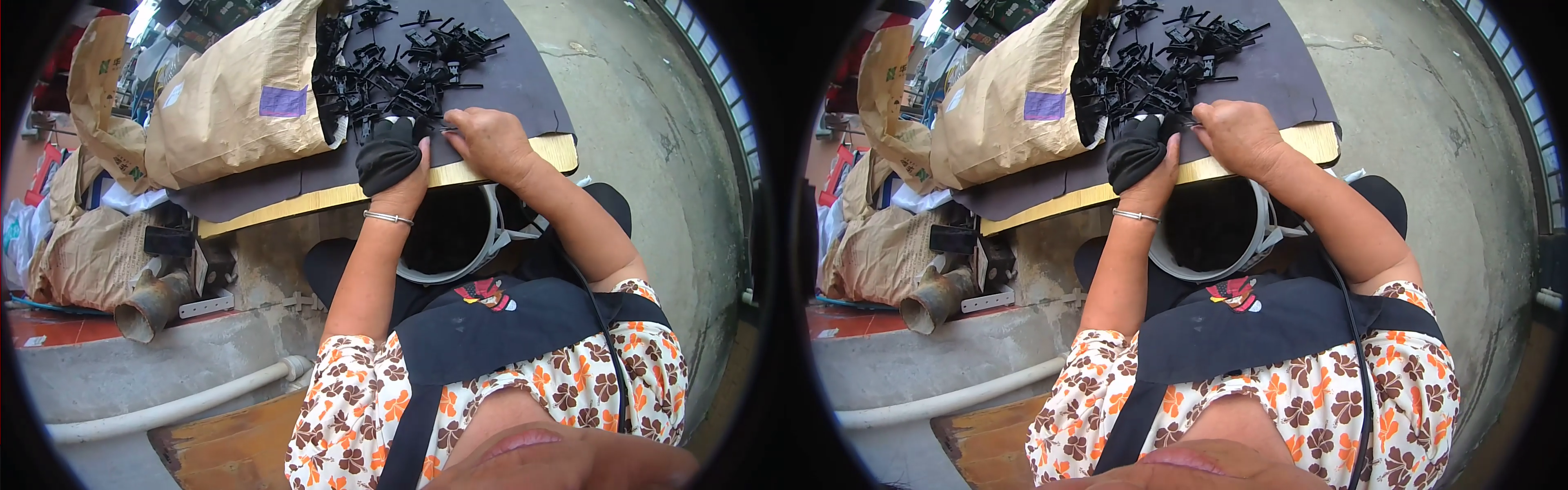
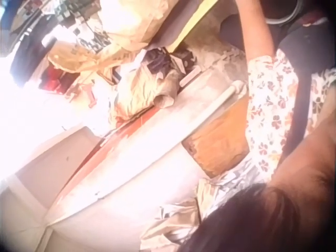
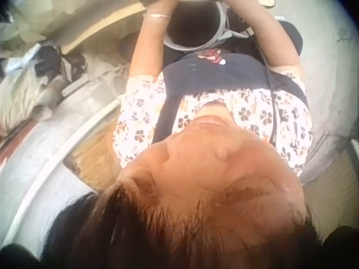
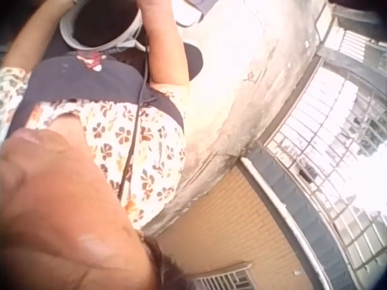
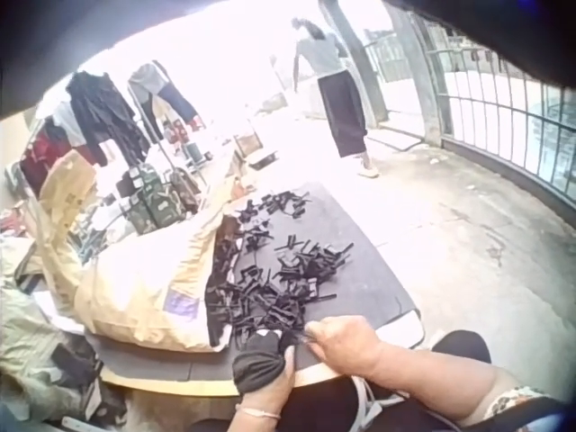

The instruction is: Assembling small plastic components and placing them into a collection bucket at a workstation.

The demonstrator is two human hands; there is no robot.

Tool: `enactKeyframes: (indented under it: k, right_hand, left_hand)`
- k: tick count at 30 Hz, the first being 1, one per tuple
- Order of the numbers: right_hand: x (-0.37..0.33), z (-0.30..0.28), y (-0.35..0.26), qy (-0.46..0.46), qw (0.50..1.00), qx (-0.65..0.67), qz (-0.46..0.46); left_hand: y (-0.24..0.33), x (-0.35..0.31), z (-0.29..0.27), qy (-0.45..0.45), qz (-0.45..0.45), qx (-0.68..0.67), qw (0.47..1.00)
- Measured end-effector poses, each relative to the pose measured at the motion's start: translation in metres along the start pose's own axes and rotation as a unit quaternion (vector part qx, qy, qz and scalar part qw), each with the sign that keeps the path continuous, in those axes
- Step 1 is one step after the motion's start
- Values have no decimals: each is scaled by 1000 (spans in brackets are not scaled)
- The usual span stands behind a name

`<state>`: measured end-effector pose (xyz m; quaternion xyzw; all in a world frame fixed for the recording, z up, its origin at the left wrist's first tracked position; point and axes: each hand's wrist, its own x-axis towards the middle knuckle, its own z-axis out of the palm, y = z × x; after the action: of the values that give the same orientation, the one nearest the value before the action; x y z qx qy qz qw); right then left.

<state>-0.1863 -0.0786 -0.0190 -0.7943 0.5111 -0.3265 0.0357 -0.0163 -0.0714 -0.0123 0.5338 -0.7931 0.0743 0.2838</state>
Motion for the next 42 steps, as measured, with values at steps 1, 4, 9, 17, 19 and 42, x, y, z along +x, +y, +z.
enactKeyframes:
  k: [1, 4, 9, 17, 19, 42]
  right_hand:
    - [-2, 1, 5, 4, 1000, 10, -7]
    - [-6, 4, 6, -13, 997, 71, -27]
    - [-10, -12, -12, -24, 946, 321, 51]
    - [-25, -22, -39, -2, 923, 365, -123]
    - [-26, -28, -38, 40, 933, 329, -142]
    - [-26, -23, -31, -115, 924, 365, -18]
  left_hand:
    - [2, 3, 6, 3, 0, -5, 1000]
    - [3, -7, 6, 81, 45, -48, 995]
    - [8, -13, -11, 129, -2, -256, 958]
    - [16, -22, -26, 83, -85, -377, 919]
    - [24, -23, -35, 15, -69, -412, 909]
    - [35, -37, -49, -63, 13, -256, 964]
